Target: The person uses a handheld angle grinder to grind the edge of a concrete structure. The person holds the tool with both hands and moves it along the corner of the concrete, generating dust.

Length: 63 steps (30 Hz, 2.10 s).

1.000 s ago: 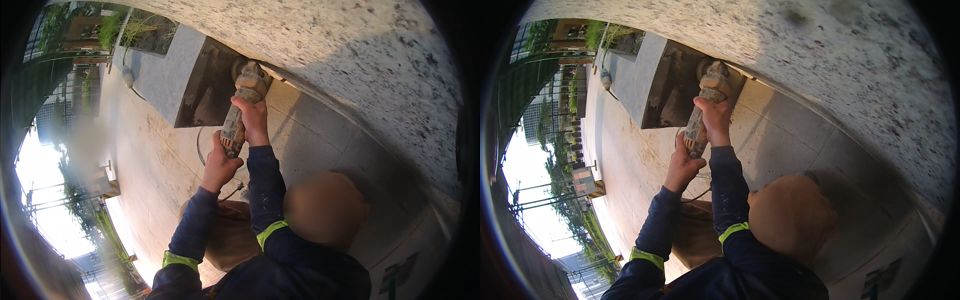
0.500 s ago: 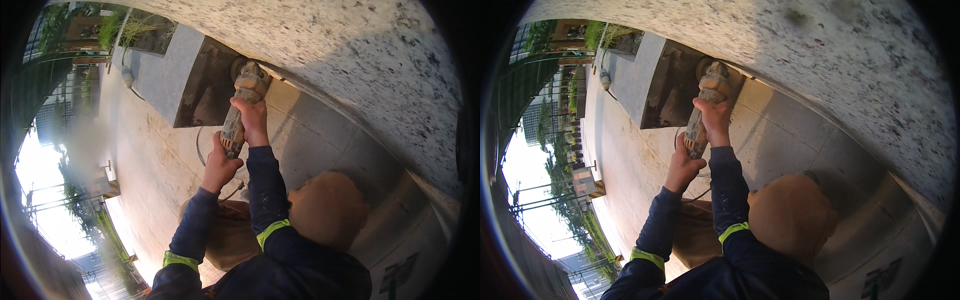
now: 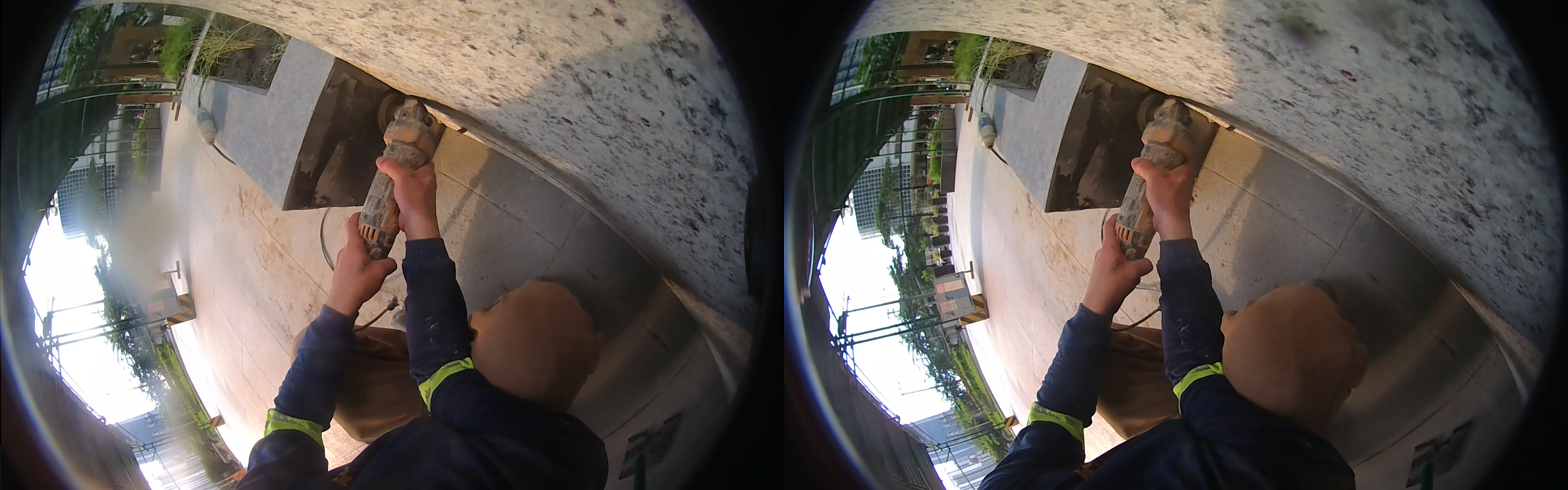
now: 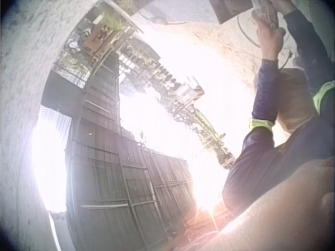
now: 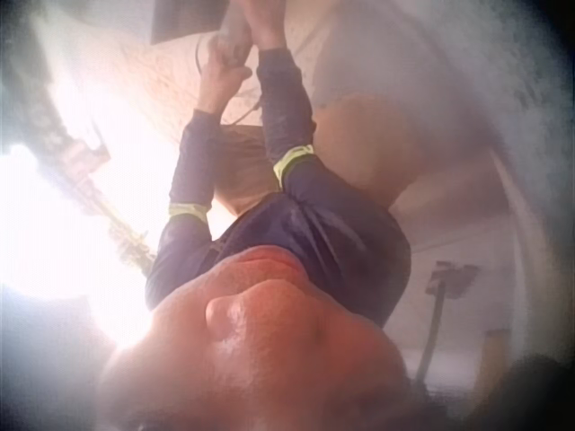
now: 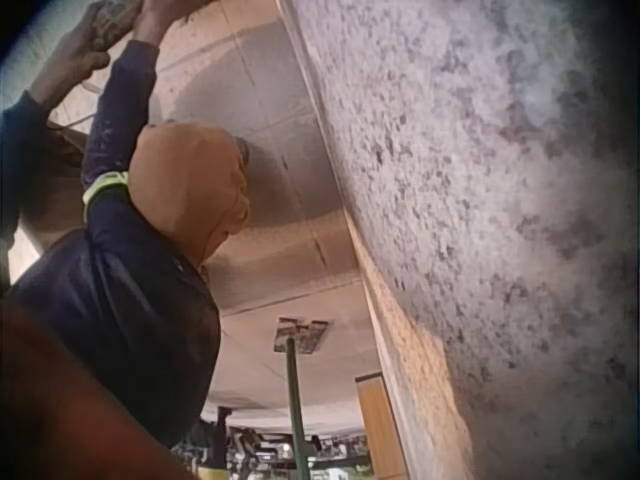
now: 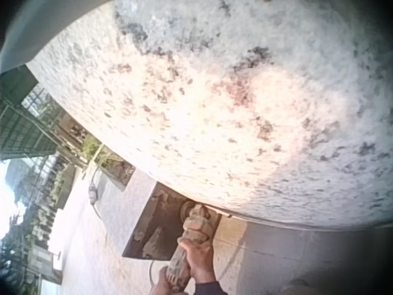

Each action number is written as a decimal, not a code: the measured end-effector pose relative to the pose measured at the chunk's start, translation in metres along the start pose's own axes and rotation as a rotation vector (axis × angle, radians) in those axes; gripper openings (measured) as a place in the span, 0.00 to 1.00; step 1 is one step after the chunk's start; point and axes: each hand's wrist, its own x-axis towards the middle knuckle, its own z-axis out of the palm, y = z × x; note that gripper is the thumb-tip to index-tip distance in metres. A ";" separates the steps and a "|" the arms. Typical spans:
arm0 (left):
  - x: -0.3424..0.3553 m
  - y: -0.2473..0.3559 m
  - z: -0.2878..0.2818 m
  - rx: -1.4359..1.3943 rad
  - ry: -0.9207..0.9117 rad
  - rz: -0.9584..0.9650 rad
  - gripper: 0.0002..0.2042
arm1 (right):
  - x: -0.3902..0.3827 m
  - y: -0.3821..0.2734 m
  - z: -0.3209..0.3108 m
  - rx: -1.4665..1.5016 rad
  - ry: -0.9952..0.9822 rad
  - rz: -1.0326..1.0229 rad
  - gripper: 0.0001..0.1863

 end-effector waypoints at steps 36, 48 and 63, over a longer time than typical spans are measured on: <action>-0.003 -0.001 0.004 0.019 0.053 0.018 0.42 | 0.004 0.009 0.001 -0.019 0.033 -0.042 0.23; -0.002 -0.003 0.003 0.008 0.050 0.018 0.42 | 0.002 0.006 0.003 -0.002 0.031 -0.022 0.25; -0.002 -0.001 0.005 0.029 0.054 0.031 0.43 | 0.007 0.009 0.002 -0.031 0.028 -0.028 0.22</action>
